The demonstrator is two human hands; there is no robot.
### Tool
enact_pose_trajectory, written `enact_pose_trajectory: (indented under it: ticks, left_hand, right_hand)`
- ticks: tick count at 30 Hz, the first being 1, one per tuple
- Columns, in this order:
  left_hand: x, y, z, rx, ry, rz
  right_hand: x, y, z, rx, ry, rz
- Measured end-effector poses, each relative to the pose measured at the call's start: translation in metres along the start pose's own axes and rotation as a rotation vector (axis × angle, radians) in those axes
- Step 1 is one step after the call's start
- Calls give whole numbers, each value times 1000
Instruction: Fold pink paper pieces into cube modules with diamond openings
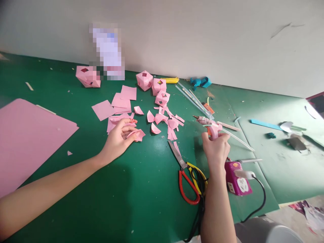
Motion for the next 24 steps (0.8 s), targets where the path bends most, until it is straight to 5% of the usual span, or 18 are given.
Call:
enact_pose_trajectory:
  ticks: [6, 14, 24]
  left_hand:
    - [-3, 0, 0, -8, 49, -60]
    - [-3, 1, 2, -14, 58, -58]
    - [-2, 1, 3, -22, 71, -20]
  right_hand:
    - [29, 18, -36, -129, 183, 453]
    - [53, 12, -86, 44, 606, 468]
    - [54, 6, -99, -7, 712, 421]
Point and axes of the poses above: each hand's wrist, its own z-axis towards the middle knuckle, its own y-axis out of the back of the hand, x = y × z, the point moved 2 cm from there along z, towards the middle knuckle, and after that the axes turned 13 degrees about -x, right-handed, at the moved point
